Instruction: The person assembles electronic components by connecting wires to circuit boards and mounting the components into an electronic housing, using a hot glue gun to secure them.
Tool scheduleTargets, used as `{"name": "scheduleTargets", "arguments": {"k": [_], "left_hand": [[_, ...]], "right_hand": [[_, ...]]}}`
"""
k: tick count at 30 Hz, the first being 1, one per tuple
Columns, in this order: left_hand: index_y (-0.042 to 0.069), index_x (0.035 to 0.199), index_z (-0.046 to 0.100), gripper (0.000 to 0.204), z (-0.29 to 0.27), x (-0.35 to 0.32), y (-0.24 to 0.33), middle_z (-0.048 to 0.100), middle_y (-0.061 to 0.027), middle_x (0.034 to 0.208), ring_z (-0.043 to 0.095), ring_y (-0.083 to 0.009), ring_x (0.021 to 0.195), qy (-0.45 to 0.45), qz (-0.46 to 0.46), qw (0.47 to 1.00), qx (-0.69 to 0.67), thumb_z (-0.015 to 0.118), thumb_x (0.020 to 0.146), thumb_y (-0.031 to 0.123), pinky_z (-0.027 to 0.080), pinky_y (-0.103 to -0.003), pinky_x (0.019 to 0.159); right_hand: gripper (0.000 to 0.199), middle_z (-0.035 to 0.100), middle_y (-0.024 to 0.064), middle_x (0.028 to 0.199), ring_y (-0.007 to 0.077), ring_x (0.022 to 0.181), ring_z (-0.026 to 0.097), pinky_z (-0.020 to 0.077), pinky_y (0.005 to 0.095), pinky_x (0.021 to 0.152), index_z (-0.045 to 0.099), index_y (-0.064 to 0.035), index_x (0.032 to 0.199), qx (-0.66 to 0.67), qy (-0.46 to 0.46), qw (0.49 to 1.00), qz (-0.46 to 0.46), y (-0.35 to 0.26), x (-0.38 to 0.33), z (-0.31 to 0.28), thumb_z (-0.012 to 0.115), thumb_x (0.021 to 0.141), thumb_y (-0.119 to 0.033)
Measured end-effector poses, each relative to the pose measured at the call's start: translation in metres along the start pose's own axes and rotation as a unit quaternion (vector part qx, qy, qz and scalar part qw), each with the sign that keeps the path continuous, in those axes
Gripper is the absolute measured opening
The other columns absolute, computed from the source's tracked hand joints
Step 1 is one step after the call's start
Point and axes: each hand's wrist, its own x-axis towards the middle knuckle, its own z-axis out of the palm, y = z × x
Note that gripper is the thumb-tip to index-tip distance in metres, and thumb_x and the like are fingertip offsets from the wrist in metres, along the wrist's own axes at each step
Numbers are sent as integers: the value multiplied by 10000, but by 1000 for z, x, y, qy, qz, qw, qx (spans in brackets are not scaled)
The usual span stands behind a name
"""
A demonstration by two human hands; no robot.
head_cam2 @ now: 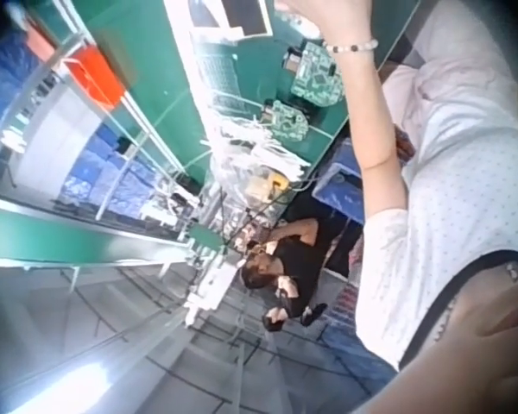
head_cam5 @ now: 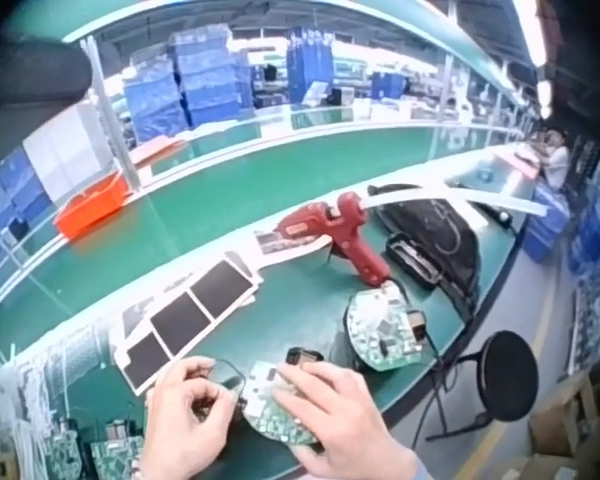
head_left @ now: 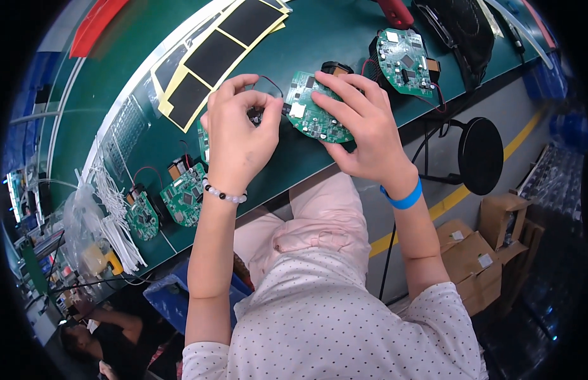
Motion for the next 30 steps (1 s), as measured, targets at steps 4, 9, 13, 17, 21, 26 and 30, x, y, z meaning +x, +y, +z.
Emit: {"name": "scheduleTargets", "arguments": {"k": [4,9,13,17,21,26,30], "left_hand": [[64,702,649,126,2,2,2,530,-97,1082,434,-269,1035,-8,-3,999,41,632,696,189,275,-406,857],[69,695,648,111,4,-1,4,500,-105,1133,413,-275,1065,4,16,999,50,635,691,179,262,-414,866],[40,725,633,86,7,-17,12,452,-145,1201,397,-304,1084,43,102,992,68,609,691,115,261,-420,871],[11,806,613,156,17,-34,16,391,-169,1261,360,-362,1119,84,148,976,136,623,682,104,248,-436,889],[0,813,599,168,19,-33,16,381,-169,1271,367,-342,1125,100,162,972,141,626,684,104,245,-441,891],[-30,820,568,189,23,-27,7,351,-172,1302,375,-297,1162,97,222,964,108,620,682,89,227,-446,915],[-50,793,557,194,16,-26,6,340,-154,1320,378,-279,1174,101,224,964,102,607,656,78,218,-459,930]], "right_hand": [[498,492,75,1168,270,1046,437,362,377,830,570,-59,1002,2,5,1000,-2,1,0,2,648,510,-60],[499,489,76,1168,273,1046,435,359,383,828,568,-59,1003,-9,4,1000,-7,1,0,2,647,511,-66],[496,488,79,1167,273,1043,436,354,392,832,568,-59,1004,-3,2,1000,5,0,-2,3,645,514,-64],[476,487,88,1165,273,1040,439,344,397,836,567,-52,1000,2,14,1000,7,-3,-3,7,629,528,-47],[461,482,94,1170,275,1043,436,330,402,837,566,-42,995,0,13,1000,5,-3,-2,5,615,537,-36],[479,475,88,1180,280,1048,430,317,408,843,560,-43,1003,-14,2,1000,10,-3,-1,7,611,526,-35],[492,474,84,1186,286,1051,428,309,406,853,552,-47,1008,-14,-13,1000,10,-9,6,12,597,519,-36]]}}
